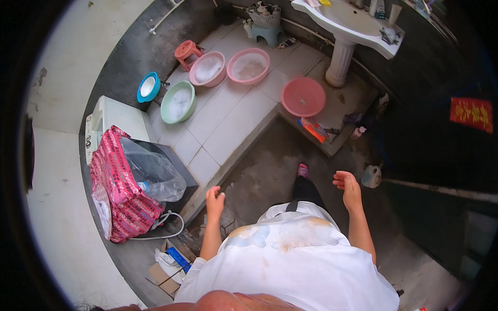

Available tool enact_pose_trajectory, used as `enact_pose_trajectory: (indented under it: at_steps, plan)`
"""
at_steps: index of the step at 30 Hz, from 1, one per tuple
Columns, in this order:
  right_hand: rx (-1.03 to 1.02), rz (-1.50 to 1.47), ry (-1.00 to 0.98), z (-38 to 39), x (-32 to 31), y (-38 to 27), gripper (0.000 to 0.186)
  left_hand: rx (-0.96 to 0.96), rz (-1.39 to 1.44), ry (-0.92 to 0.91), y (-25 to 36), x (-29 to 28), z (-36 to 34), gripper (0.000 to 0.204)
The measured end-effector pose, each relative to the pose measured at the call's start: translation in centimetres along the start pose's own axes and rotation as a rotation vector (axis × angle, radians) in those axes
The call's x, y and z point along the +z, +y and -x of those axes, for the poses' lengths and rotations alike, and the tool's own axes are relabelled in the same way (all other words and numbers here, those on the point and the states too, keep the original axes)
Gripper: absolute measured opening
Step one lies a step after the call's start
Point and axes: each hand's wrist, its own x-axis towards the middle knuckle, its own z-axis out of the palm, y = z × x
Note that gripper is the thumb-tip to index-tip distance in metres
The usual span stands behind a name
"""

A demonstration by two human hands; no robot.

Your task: The person washes clothes by hand in several basins, wrings them out, transfers them to a washing machine, adds a detergent pod, and starts the machine.

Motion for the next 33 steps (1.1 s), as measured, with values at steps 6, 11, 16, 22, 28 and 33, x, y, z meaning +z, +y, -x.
enact_pose_trajectory:
  at_steps: [6,11,16,22,28,33]
  plan:
    - [-0.014,0.074,-0.075,-9.5,1.2,-3.8,0.039,-0.633,0.231,-0.169,-9.9,3.7,1.3,0.031]
    - [-0.039,0.059,-0.088,-17.2,3.2,-7.0,0.044,-1.032,0.426,-0.168,-11.9,3.6,4.3,0.025]
    - [-0.058,0.127,-0.146,-23.8,7.3,-9.4,0.036,-1.126,0.433,-0.365,-14.5,6.6,1.7,0.018]
    - [0.000,0.149,-0.078,-29.9,14.3,-12.3,0.038,-1.065,0.450,-0.503,-18.3,5.0,-11.4,0.013]
    - [0.057,0.133,0.015,-32.6,20.3,-17.5,0.040,-0.955,0.308,-0.289,-10.2,-6.5,-37.9,0.028]
    - [0.062,0.100,0.202,-34.6,21.1,-19.9,0.037,-0.628,0.338,-0.149,-3.3,-12.2,-53.6,0.030]
